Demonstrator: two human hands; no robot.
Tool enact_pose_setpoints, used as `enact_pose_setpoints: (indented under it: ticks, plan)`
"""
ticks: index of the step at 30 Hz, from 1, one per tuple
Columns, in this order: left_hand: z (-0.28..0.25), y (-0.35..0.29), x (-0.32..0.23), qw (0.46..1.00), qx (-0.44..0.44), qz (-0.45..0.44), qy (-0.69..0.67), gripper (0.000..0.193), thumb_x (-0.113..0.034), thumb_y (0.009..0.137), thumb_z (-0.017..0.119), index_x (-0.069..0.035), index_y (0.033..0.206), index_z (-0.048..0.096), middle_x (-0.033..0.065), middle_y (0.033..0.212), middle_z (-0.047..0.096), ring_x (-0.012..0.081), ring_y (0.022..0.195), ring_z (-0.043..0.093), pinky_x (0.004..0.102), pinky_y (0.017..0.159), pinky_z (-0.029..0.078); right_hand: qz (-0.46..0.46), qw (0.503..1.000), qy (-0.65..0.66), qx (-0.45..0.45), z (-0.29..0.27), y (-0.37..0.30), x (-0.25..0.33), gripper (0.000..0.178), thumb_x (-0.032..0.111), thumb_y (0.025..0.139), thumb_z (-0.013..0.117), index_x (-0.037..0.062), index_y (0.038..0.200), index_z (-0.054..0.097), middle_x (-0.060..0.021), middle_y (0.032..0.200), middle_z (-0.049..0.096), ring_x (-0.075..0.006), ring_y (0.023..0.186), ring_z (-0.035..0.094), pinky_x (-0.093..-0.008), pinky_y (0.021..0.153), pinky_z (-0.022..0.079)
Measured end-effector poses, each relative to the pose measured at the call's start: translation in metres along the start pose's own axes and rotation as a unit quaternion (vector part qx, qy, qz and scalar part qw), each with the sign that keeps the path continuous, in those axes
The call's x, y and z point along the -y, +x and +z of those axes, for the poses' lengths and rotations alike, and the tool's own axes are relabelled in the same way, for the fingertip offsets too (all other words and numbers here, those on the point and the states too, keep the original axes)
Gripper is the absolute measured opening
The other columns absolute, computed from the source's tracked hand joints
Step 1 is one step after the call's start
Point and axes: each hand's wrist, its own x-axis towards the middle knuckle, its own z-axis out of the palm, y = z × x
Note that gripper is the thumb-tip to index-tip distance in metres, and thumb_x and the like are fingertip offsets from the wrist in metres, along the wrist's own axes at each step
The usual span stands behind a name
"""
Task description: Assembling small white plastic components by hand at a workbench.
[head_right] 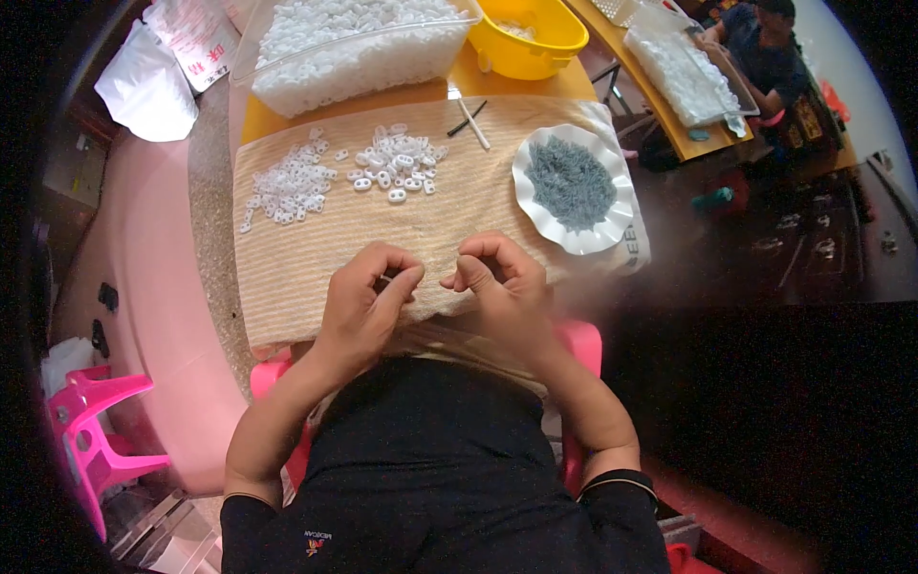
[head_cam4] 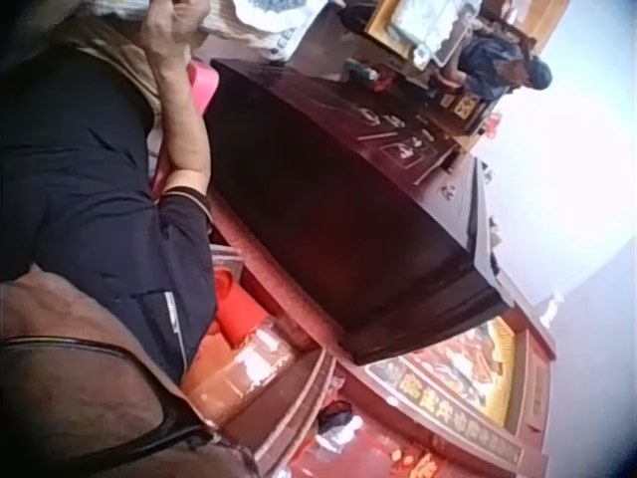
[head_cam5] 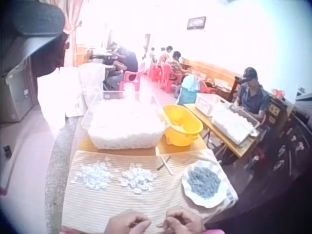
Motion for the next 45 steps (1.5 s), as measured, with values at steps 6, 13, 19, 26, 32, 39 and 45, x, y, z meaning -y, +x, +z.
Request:
enact_pose_setpoints:
  ticks: [6,13,19,26,32,39,45]
  plan:
    - [0.007,0.039,0.011,0.972,-0.021,0.14,0.19,0.006,-0.007,0.084,0.061,-0.001,0.086,0.06,0.0165,0.082,0.058,0.0345,0.077,0.059,0.0407,0.066,0.047,0.015,1.0,0.006,-0.01,-0.006,0.002,-0.002,0.012,0.007,0.095,0.055,-0.0043,0.099,0.055,-0.0056,0.08,0.057,-0.0107,0.069,0.057,-0.0341,0.074,0.058]
    - [0.016,0.063,0.027,0.947,-0.024,0.212,0.239,0.004,-0.006,0.083,0.06,-0.002,0.086,0.06,0.0164,0.082,0.058,0.036,0.078,0.058,0.0423,0.067,0.048,0.027,1.0,-0.005,-0.007,-0.012,0.006,-0.002,0.012,0.007,0.094,0.056,-0.0045,0.096,0.056,-0.0059,0.079,0.057,-0.0107,0.068,0.056,-0.0336,0.074,0.057]
    - [0.008,0.06,0.026,0.96,-0.048,0.184,0.208,0.009,-0.005,0.083,0.061,-0.001,0.091,0.064,0.0176,0.084,0.06,0.0363,0.077,0.06,0.0395,0.067,0.049,0.037,0.999,-0.01,-0.017,-0.017,0.01,-0.003,0.013,0.008,0.094,0.056,-0.0048,0.095,0.057,-0.0057,0.079,0.057,-0.0102,0.067,0.056,-0.0335,0.073,0.057]
    - [-0.002,0.04,0.019,0.997,-0.042,-0.048,-0.046,0.013,-0.004,0.085,0.064,0.002,0.097,0.064,0.0091,0.083,0.067,0.0145,0.073,0.064,0.0263,0.066,0.052,0.051,0.998,0.001,-0.021,-0.013,0.013,-0.004,0.013,0.008,0.094,0.057,-0.0047,0.095,0.057,-0.0055,0.079,0.057,-0.0098,0.067,0.055,-0.0336,0.072,0.058]
    - [-0.007,0.033,0.015,0.956,0.002,-0.15,-0.253,0.016,-0.003,0.085,0.066,0.004,0.1,0.062,0.0056,0.083,0.065,0.0101,0.074,0.063,0.0232,0.067,0.053,0.086,0.996,-0.017,0.0,-0.007,0.016,-0.007,0.011,0.005,0.093,0.057,-0.0047,0.098,0.058,-0.0063,0.085,0.058,-0.0094,0.067,0.056,-0.0334,0.073,0.058]
    - [-0.008,0.033,0.015,0.915,0.035,-0.24,-0.323,0.02,-0.005,0.086,0.066,0.003,0.104,0.063,0.0077,0.086,0.067,0.0113,0.075,0.064,0.023,0.069,0.054,0.109,0.993,-0.037,0.004,-0.004,0.025,-0.005,0.011,0.003,0.093,0.057,-0.0061,0.099,0.058,-0.008,0.091,0.058,-0.0121,0.071,0.06,-0.0269,0.067,0.054]
    - [-0.01,0.035,0.02,0.9,0.042,-0.243,-0.358,0.021,-0.003,0.087,0.065,0.004,0.106,0.063,0.0078,0.089,0.067,0.0099,0.077,0.064,0.0226,0.071,0.054,0.115,0.992,-0.043,0.034,0.004,0.034,-0.005,0.008,0.001,0.092,0.055,-0.0039,0.098,0.058,-0.0051,0.091,0.058,-0.0102,0.076,0.059,-0.0229,0.07,0.049]
